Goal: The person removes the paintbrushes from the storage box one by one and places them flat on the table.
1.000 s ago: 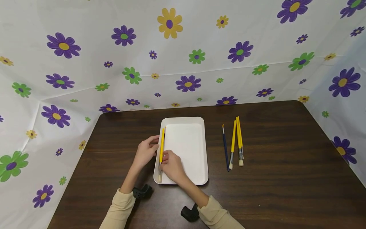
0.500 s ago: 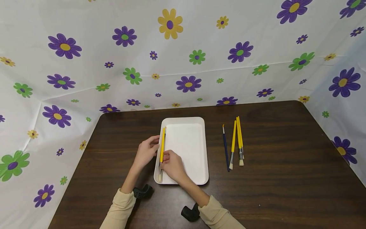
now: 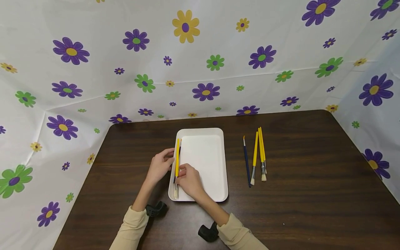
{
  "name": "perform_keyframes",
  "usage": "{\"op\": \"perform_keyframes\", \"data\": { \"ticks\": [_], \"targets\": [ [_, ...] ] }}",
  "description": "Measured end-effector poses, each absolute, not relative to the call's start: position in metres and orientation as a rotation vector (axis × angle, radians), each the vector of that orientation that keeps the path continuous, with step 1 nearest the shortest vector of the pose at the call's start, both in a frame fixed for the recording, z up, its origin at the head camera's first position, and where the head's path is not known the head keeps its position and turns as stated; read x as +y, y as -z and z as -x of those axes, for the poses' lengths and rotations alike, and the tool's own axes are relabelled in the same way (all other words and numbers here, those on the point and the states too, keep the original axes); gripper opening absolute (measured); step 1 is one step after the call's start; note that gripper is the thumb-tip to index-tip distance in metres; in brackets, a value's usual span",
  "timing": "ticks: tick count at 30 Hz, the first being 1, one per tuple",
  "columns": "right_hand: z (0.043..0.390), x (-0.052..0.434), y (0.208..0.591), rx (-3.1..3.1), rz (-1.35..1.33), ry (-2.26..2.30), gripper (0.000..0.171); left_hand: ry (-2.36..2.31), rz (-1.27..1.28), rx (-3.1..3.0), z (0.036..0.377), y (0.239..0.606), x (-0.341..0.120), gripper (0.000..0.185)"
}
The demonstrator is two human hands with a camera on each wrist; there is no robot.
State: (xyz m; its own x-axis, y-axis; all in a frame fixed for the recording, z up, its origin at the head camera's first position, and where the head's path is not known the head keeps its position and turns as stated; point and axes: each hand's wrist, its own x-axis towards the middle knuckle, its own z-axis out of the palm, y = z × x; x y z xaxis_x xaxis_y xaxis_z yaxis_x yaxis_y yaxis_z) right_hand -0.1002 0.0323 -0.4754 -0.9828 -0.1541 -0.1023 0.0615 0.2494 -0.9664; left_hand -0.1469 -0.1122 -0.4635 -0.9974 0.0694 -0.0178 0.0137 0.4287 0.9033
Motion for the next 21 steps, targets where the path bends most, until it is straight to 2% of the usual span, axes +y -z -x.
{"op": "perform_keyframes", "data": {
  "ticks": [21],
  "targets": [
    [0.0999, 0.0323, 0.4736, 2.341, 0.070, 1.811, 0.043, -1.636, -0.058, 2.606, 0.1477, 0.4637, -0.1124, 0.036]
  ]
}}
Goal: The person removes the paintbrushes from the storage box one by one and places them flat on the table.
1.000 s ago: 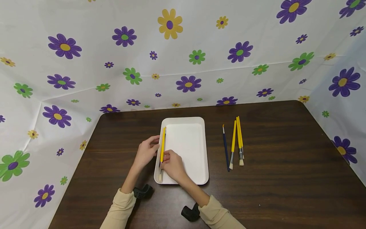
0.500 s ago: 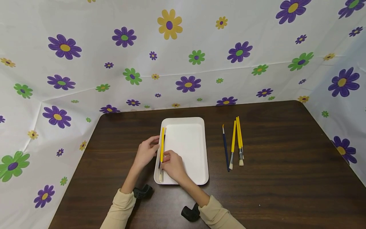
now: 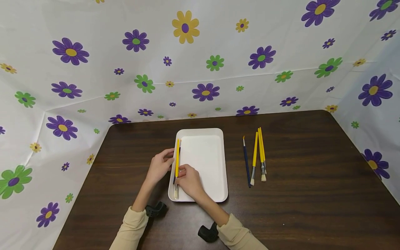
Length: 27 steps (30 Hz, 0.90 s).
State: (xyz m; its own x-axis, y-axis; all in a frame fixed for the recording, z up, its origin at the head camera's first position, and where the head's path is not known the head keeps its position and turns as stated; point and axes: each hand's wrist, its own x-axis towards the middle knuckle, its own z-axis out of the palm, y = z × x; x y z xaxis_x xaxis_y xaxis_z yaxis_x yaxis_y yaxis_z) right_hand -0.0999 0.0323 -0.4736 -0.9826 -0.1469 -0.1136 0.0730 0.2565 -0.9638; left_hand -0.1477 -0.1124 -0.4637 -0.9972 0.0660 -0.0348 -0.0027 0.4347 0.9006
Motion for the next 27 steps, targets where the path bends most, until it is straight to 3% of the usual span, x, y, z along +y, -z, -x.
{"op": "perform_keyframes", "data": {
  "ticks": [27],
  "targets": [
    [0.1006, 0.0325, 0.4735, 2.256, 0.041, 1.875, 0.043, -1.630, -0.061, 2.610, 0.1462, 0.4612, -0.1118, 0.036]
  ]
}}
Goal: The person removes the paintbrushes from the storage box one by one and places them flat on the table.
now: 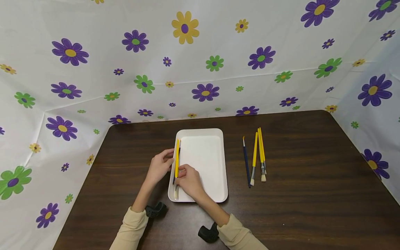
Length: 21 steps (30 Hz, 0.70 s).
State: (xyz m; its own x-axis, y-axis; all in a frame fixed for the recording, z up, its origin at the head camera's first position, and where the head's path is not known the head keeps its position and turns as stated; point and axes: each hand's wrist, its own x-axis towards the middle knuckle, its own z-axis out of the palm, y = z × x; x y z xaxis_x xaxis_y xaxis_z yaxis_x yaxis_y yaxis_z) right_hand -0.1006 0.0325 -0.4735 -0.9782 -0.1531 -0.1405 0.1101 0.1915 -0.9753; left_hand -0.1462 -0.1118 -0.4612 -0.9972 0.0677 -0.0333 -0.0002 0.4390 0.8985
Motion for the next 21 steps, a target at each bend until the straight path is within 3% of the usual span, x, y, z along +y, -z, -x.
{"op": "perform_keyframes", "data": {
  "ticks": [21],
  "targets": [
    [0.1057, 0.0401, 0.4660, 2.216, -0.028, 1.906, 0.042, -1.647, -0.061, 2.603, 0.1475, 0.4638, -0.1128, 0.037]
  ]
}}
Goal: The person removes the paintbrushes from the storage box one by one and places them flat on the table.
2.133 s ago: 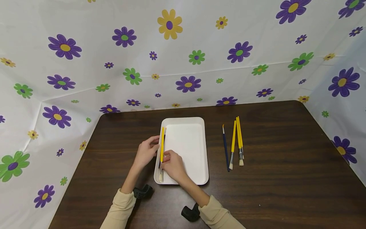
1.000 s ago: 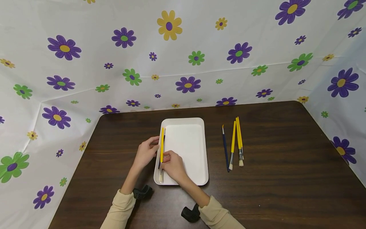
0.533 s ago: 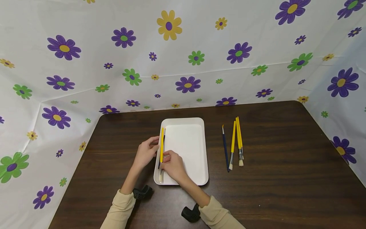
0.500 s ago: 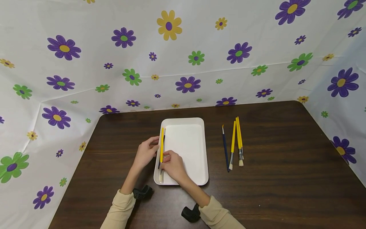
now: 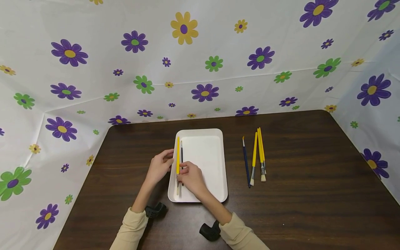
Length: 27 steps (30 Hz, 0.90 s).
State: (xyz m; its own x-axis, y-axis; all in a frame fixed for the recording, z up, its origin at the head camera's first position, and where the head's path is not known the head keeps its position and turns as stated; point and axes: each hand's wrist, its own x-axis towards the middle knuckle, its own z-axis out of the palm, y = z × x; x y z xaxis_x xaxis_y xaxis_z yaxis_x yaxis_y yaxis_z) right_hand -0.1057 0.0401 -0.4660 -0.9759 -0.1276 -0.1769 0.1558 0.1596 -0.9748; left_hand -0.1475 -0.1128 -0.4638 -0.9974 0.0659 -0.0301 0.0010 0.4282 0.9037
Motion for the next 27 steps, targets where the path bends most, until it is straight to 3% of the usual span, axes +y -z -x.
{"op": "perform_keyframes", "data": {
  "ticks": [27],
  "targets": [
    [0.127, 0.102, 0.425, 2.094, -0.210, 2.099, 0.035, -1.680, -0.069, 2.597, 0.147, 0.465, -0.112, 0.036]
  ]
}}
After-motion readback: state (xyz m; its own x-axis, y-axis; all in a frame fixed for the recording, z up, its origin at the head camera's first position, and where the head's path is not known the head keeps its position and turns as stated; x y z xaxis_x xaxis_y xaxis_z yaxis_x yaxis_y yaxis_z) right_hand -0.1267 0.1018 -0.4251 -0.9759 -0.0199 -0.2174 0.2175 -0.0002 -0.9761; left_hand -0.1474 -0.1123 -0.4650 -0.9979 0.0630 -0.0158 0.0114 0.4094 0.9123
